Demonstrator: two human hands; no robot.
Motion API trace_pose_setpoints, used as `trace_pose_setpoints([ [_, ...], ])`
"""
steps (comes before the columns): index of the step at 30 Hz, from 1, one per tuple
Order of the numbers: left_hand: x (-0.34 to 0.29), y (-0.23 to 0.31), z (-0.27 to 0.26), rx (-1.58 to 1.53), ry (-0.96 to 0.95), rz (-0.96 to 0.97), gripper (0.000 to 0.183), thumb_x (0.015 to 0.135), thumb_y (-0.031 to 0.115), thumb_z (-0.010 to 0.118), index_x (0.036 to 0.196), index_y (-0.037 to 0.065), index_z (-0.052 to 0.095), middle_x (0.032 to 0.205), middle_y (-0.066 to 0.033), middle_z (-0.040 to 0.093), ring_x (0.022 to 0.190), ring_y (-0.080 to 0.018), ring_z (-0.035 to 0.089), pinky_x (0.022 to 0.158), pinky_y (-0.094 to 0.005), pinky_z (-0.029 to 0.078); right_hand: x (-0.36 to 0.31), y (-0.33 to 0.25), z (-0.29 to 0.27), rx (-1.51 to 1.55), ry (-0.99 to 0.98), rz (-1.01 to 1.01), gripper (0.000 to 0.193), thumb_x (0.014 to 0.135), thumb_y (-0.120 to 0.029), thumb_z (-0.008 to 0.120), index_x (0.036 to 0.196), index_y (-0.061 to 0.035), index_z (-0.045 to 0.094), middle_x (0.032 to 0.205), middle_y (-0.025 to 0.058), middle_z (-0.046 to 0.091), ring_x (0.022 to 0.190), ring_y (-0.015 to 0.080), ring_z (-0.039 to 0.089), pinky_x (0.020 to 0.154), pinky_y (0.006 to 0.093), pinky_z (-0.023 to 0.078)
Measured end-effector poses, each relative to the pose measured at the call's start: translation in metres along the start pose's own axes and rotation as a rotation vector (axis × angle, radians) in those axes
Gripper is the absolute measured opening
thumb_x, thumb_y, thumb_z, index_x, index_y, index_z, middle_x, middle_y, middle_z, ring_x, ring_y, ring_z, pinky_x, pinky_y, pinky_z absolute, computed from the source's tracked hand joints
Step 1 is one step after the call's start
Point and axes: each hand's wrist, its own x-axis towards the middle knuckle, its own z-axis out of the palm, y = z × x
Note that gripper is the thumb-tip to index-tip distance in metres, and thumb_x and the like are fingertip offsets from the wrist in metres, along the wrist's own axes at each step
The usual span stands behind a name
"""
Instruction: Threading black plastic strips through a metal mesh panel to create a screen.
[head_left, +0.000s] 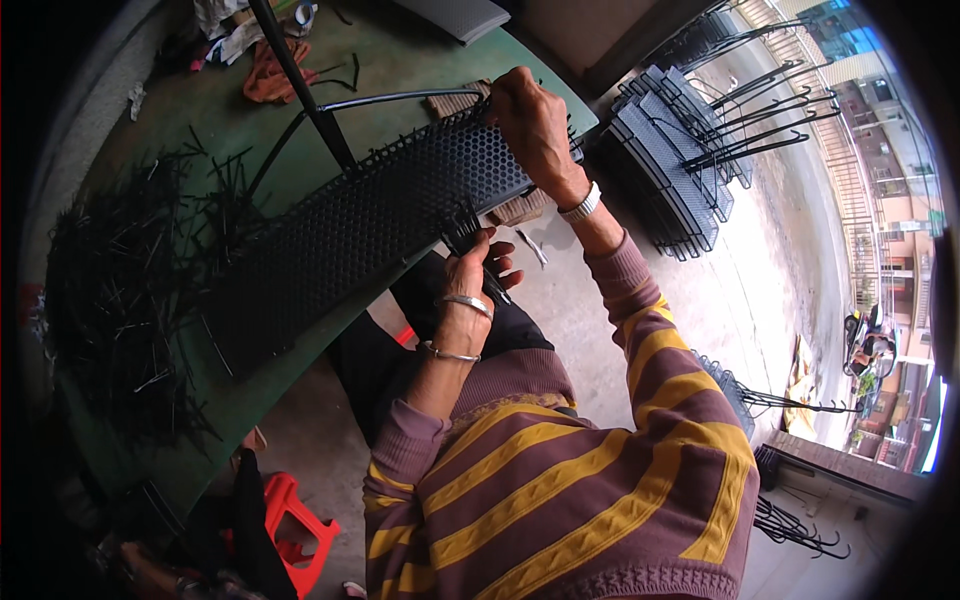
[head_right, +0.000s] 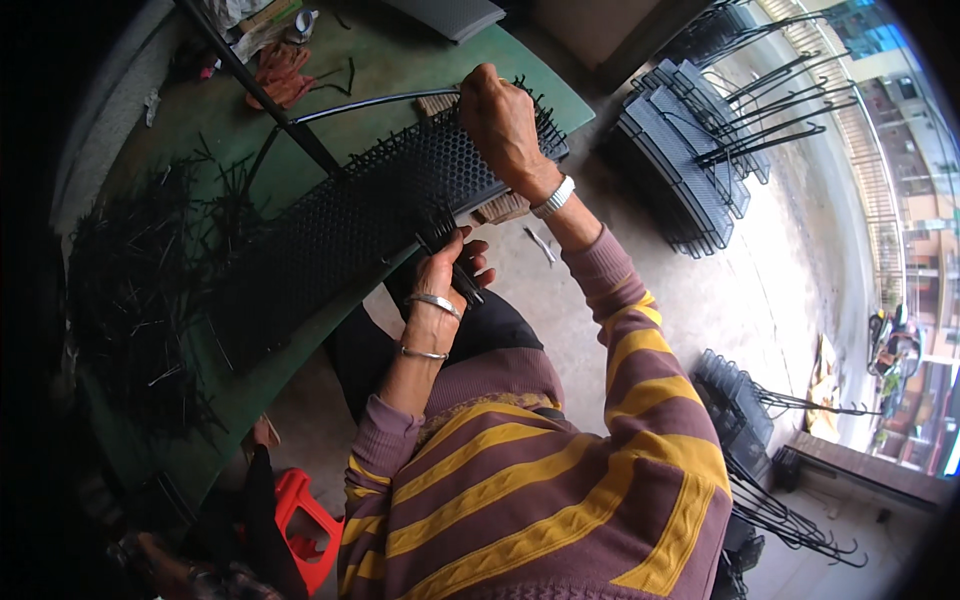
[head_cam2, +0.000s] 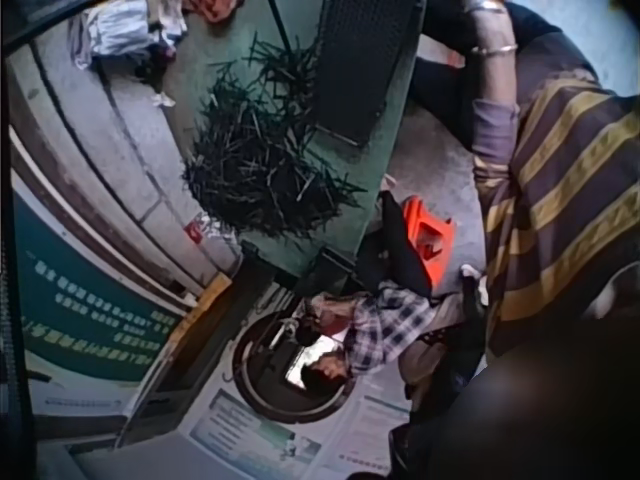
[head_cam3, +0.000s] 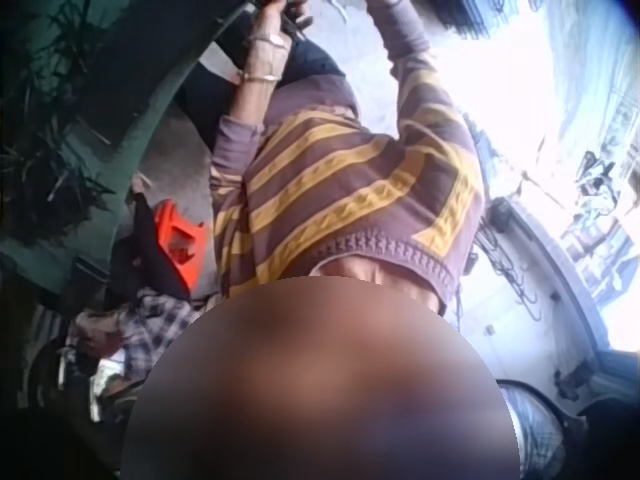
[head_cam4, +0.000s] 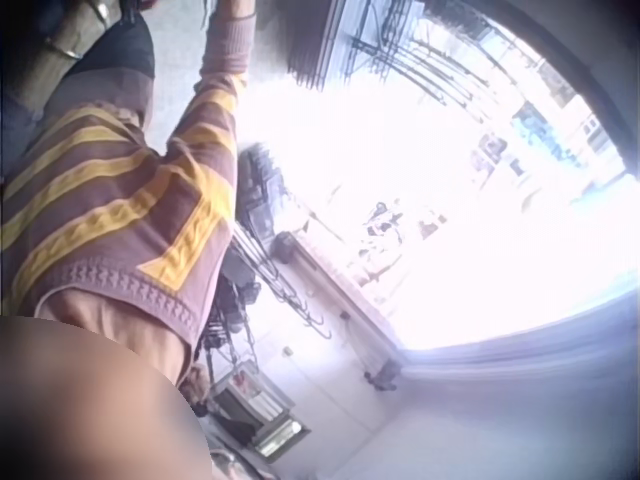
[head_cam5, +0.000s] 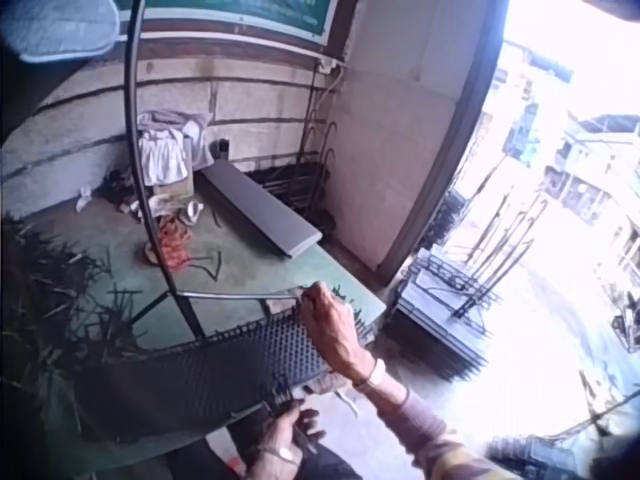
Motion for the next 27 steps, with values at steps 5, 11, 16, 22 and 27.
trace_pose_setpoints([
  [5,0.004,-0.003,-0.005,-0.063,-0.065,0.011,0.025,0.096,0.028,0.062,0.111,0.008,0.061,0.081,-0.0048,0.06,0.059,-0.0091,0.044,0.05,-0.0253,0.038,0.002,-0.003,-0.004,-0.052,-0.014,-0.026,0.006,0.093,-0.006,0.055,0.091,-0.0004,0.054,0.072,0.0124,0.067,0.064,0.0237,0.069,0.058,0.0316,0.053],
  [11,-0.003,-0.001,0.003,-0.023,-0.095,0.068,0.029,0.093,0.03,0.066,0.11,0.006,0.063,0.078,-0.0055,0.062,0.055,-0.0077,0.046,0.042,-0.0212,0.031,0.006,0.002,-0.001,-0.022,-0.11,0.012,0.008,0.093,-0.007,0.056,0.089,-0.0002,0.055,0.071,0.0109,0.067,0.067,0.0224,0.07,0.06,0.0315,0.053],
  [16,-0.006,0.0,0.003,-0.007,-0.082,0.102,0.029,0.091,0.031,0.067,0.108,0.007,0.065,0.077,-0.0055,0.064,0.054,-0.0073,0.05,0.04,-0.0194,0.03,0.009,0.006,-0.003,0.06,-0.096,-0.047,0.008,0.093,-0.007,0.057,0.088,0.0002,0.055,0.07,0.0109,0.068,0.065,0.0221,0.07,0.06,0.031,0.053],
  [22,-0.006,-0.001,0.0,0.017,-0.067,0.106,0.03,0.092,0.031,0.067,0.109,0.007,0.065,0.078,-0.005,0.064,0.056,-0.0074,0.049,0.042,-0.0196,0.03,0.004,0.004,-0.004,0.035,-0.073,0.008,0.008,0.093,-0.006,0.057,0.09,0.0005,0.054,0.073,0.0126,0.069,0.066,0.0233,0.07,0.06,0.0312,0.053],
  [27,-0.005,-0.001,-0.004,-0.028,-0.088,0.096,0.028,0.094,0.03,0.064,0.109,0.007,0.065,0.079,-0.0044,0.062,0.059,-0.0071,0.048,0.044,-0.0197,0.031,0.005,-0.001,-0.006,-0.007,-0.08,-0.012,0.007,0.093,-0.006,0.057,0.09,0.0005,0.054,0.074,0.0133,0.068,0.067,0.0234,0.07,0.06,0.0309,0.053],
])
